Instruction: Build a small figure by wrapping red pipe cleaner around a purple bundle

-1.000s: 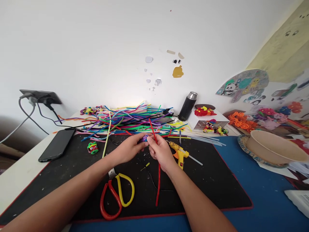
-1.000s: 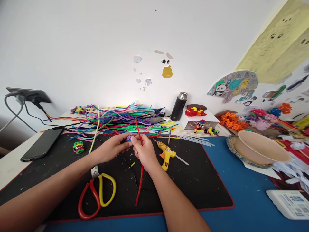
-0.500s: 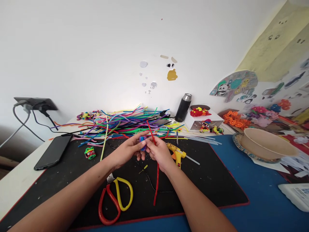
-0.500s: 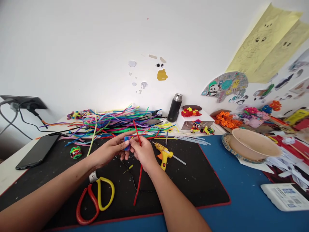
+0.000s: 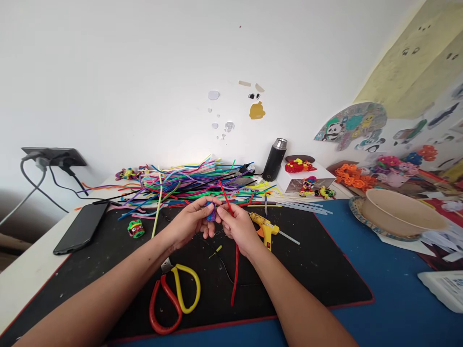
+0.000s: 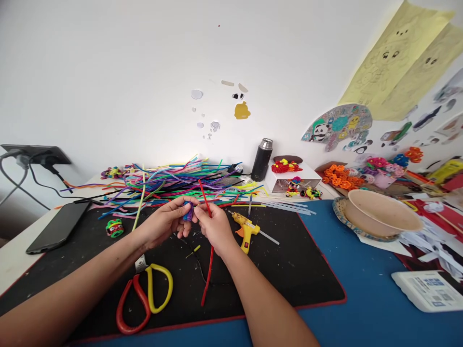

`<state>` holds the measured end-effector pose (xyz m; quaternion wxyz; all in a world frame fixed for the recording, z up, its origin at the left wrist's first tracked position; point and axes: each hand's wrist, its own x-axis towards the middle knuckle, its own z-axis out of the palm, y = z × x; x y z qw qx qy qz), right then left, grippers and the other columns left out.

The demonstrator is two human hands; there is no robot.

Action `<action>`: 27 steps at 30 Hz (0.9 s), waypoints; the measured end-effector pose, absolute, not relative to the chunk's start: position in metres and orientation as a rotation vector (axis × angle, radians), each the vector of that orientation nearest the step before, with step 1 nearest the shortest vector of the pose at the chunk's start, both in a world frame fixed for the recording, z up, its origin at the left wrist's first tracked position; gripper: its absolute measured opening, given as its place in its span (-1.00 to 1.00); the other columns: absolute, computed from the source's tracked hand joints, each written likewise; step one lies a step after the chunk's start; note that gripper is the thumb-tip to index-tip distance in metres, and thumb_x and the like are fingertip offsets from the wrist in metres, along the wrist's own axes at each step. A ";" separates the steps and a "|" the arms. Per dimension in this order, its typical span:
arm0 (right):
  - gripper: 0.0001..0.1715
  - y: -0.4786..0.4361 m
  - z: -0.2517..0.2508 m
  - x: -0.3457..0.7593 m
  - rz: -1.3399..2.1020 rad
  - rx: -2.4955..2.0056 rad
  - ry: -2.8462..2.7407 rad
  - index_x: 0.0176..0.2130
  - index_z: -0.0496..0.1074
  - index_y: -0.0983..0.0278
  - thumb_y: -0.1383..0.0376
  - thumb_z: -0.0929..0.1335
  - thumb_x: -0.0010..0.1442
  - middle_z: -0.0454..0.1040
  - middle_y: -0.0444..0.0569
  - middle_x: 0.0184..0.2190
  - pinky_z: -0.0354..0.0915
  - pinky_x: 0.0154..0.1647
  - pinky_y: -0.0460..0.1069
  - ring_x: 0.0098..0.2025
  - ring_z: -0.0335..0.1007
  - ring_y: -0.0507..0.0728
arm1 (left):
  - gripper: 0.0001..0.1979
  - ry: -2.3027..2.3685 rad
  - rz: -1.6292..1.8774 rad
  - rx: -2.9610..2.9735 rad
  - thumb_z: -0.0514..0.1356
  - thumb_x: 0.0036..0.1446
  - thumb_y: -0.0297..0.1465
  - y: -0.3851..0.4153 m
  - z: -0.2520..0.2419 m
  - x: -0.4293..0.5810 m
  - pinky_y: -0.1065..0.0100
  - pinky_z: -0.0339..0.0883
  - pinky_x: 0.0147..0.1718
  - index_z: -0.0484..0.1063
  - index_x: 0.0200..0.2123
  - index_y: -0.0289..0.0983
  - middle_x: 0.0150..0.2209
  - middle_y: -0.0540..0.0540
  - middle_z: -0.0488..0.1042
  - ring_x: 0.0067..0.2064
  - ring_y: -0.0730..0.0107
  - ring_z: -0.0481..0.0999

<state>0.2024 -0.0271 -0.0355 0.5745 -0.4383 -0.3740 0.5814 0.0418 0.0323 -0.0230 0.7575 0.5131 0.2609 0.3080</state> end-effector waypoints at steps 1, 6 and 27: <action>-0.51 -0.027 -0.035 0.202 1.362 -1.026 -0.879 -0.29 0.39 0.23 -0.06 0.54 0.10 0.30 -0.29 -0.59 -0.22 -0.68 -0.12 -0.68 -0.08 -0.11 | -0.58 0.574 0.675 1.107 0.42 0.21 -0.17 0.032 -0.023 0.042 0.49 0.37 -0.66 0.49 0.04 -0.25 -0.39 -0.01 0.56 -0.58 0.41 0.58; -0.49 -0.025 -0.039 0.204 1.344 -1.046 -0.868 -0.25 0.41 0.24 -0.08 0.53 0.11 0.22 -0.33 -0.63 -0.22 -0.67 -0.11 -0.68 -0.11 -0.10 | -0.65 0.650 0.730 1.074 0.36 0.29 -0.24 0.032 -0.022 0.043 0.49 0.40 -0.63 0.51 0.07 -0.27 -0.40 -0.07 0.60 -0.52 0.34 0.64; -0.67 -0.022 -0.050 0.201 1.148 -1.009 -1.141 -0.02 0.55 0.17 0.17 0.51 0.22 0.64 -0.01 -0.10 0.48 0.01 0.08 -0.04 0.62 0.21 | -0.68 0.714 0.711 0.909 0.30 0.36 -0.20 0.033 -0.025 0.043 0.39 0.54 -0.34 0.57 0.03 -0.29 -0.18 -0.23 0.68 -0.33 0.34 0.64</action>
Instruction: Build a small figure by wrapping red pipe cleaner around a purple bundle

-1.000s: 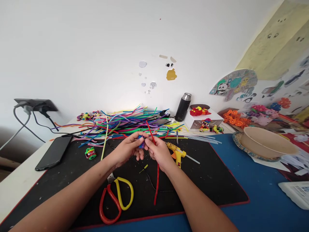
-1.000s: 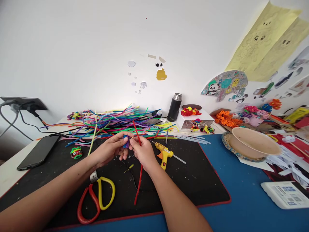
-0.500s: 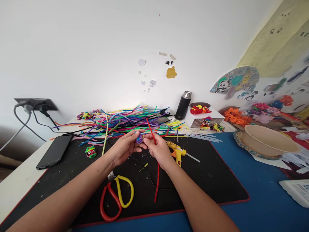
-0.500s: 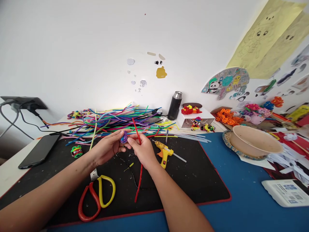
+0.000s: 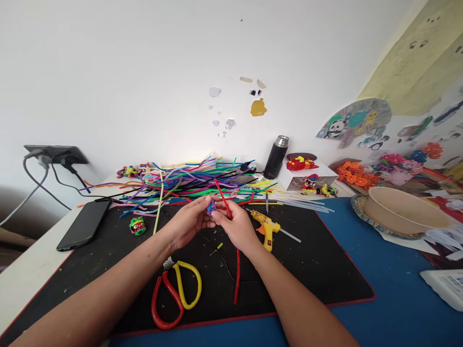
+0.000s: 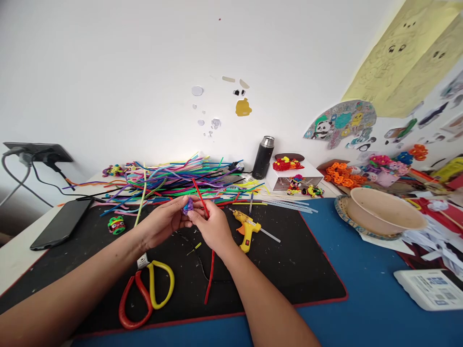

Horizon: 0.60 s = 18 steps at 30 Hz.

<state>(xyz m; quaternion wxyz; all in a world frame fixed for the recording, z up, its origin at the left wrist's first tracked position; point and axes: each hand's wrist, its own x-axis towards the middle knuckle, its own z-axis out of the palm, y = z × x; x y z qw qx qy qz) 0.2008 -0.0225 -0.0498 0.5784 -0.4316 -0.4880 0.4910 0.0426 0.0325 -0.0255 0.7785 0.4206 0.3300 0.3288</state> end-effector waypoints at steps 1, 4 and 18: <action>-0.67 -0.023 -0.050 0.201 1.150 -1.002 -1.148 -0.01 0.55 0.17 0.17 0.50 0.23 0.64 -0.02 -0.09 0.48 0.00 0.07 -0.05 0.62 0.20 | -0.69 0.714 0.718 0.916 0.30 0.36 -0.19 0.032 -0.026 0.042 0.39 0.53 -0.34 0.57 0.02 -0.29 -0.17 -0.22 0.68 -0.33 0.34 0.64; -0.69 -0.023 -0.051 0.201 1.136 -1.001 -1.167 -0.02 0.55 0.17 0.17 0.50 0.24 0.63 -0.03 -0.11 0.48 -0.04 0.04 -0.08 0.61 0.17 | -0.68 0.707 0.732 0.929 0.30 0.36 -0.19 0.032 -0.027 0.042 0.38 0.53 -0.32 0.58 0.02 -0.29 -0.16 -0.22 0.68 -0.31 0.34 0.63; -0.64 -0.026 -0.050 0.203 0.999 -1.111 -1.289 0.04 0.55 0.16 0.18 0.51 0.26 0.63 -0.04 -0.10 0.44 -0.02 0.07 -0.08 0.57 0.19 | -0.64 0.671 0.726 0.983 0.34 0.31 -0.19 0.030 -0.022 0.043 0.37 0.47 -0.29 0.60 0.02 -0.33 -0.18 -0.27 0.71 -0.25 0.26 0.65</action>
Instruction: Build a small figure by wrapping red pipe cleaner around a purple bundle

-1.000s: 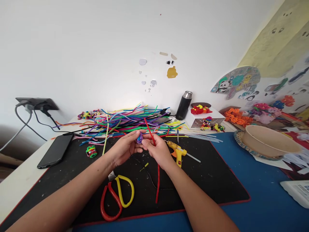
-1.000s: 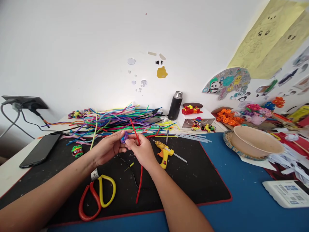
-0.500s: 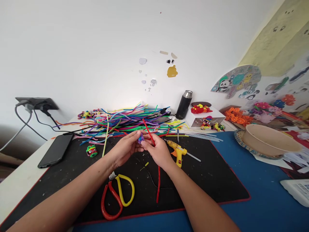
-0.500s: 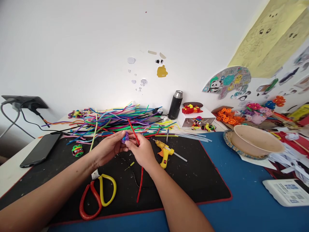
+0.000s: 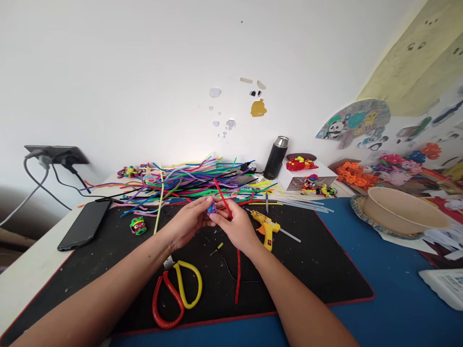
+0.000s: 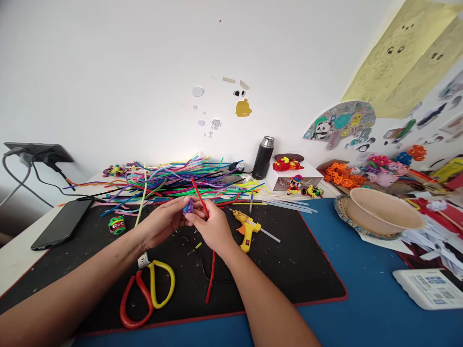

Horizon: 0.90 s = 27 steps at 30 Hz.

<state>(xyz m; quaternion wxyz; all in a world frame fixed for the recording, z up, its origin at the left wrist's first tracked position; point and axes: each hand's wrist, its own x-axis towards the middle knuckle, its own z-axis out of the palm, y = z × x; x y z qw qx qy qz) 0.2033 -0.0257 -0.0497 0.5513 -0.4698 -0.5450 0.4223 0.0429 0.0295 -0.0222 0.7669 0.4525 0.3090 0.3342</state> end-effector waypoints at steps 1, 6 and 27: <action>-0.63 -0.026 -0.049 0.203 1.004 -1.106 -1.293 0.06 0.55 0.15 0.19 0.50 0.27 0.64 -0.04 -0.09 0.44 -0.01 0.07 -0.07 0.57 0.19 | -0.64 0.672 0.729 0.986 0.35 0.30 -0.19 0.030 -0.023 0.043 0.37 0.47 -0.29 0.60 0.02 -0.32 -0.19 -0.26 0.71 -0.25 0.26 0.65; -0.56 -0.023 -0.051 0.203 1.031 -1.057 -1.301 0.12 0.51 0.17 0.19 0.49 0.27 0.63 -0.01 -0.01 0.46 0.05 0.09 0.02 0.60 0.22 | -0.63 0.683 0.752 0.980 0.39 0.25 -0.18 0.031 -0.025 0.044 0.37 0.46 -0.31 0.60 0.00 -0.30 -0.22 -0.24 0.69 -0.25 0.24 0.65; -0.50 -0.021 -0.056 0.206 1.036 -1.024 -1.326 0.18 0.48 0.14 0.11 0.48 0.31 0.60 0.03 0.07 0.46 0.10 0.12 0.06 0.59 0.24 | -0.43 0.657 0.732 1.154 0.48 0.10 -0.06 0.030 -0.021 0.042 0.33 0.41 -0.28 0.53 0.07 -0.25 -0.21 -0.15 0.67 -0.22 0.26 0.59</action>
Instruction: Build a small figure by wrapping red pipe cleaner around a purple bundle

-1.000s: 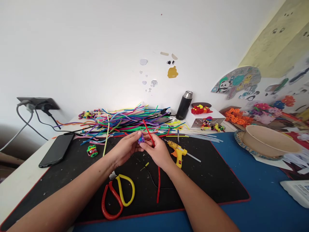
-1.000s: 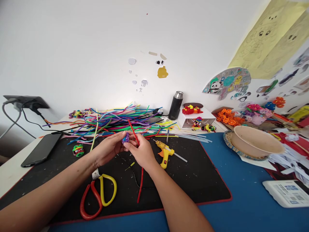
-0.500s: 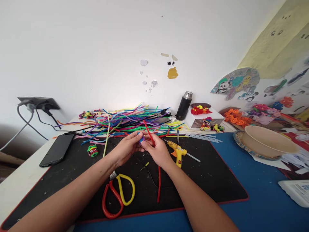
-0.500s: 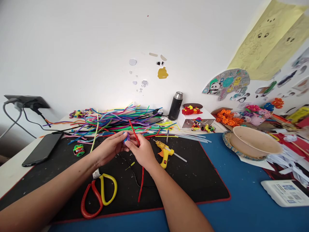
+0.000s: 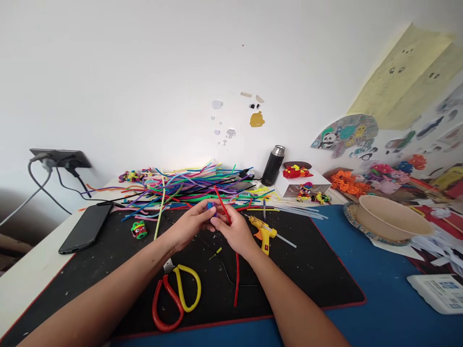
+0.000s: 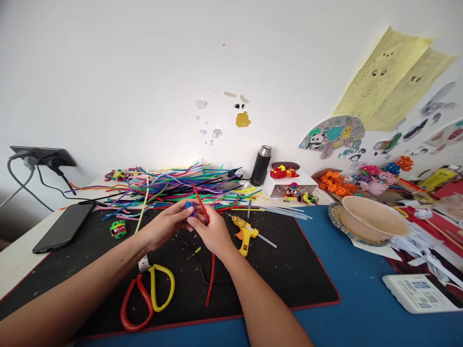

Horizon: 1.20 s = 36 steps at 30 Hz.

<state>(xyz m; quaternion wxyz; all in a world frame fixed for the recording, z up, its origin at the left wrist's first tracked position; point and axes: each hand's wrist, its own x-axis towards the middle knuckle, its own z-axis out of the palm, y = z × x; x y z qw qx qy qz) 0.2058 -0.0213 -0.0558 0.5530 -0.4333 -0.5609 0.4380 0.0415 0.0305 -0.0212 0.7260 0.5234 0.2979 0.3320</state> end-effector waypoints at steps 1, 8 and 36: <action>-0.49 -0.022 -0.055 0.206 1.012 -1.061 -1.335 0.19 0.48 0.15 0.12 0.48 0.30 0.61 0.03 0.04 0.46 0.07 0.11 0.02 0.59 0.24 | -0.42 0.647 0.726 1.179 0.48 0.09 -0.06 0.030 -0.020 0.041 0.32 0.40 -0.27 0.52 0.07 -0.25 -0.21 -0.15 0.67 -0.21 0.24 0.59; -0.51 -0.022 -0.059 0.206 0.937 -1.161 -1.382 0.19 0.49 0.18 0.11 0.47 0.32 0.58 -0.07 -0.24 0.41 -0.18 0.03 -0.25 0.50 0.16 | -0.30 0.667 0.730 1.278 0.47 0.10 -0.06 0.032 -0.020 0.040 0.30 0.36 -0.27 0.42 0.21 -0.24 -0.21 -0.15 0.66 -0.18 0.20 0.58; -0.45 -0.019 -0.062 0.207 1.038 -1.170 -1.227 0.04 0.57 0.25 -0.10 0.44 0.29 0.33 -0.19 -0.56 0.19 -0.50 -0.05 -0.52 0.26 0.07 | -0.43 0.847 0.730 1.788 0.35 0.20 -0.10 0.039 -0.028 0.032 0.13 0.47 -0.03 0.55 0.22 -0.21 0.11 -0.22 0.64 0.06 -0.07 0.58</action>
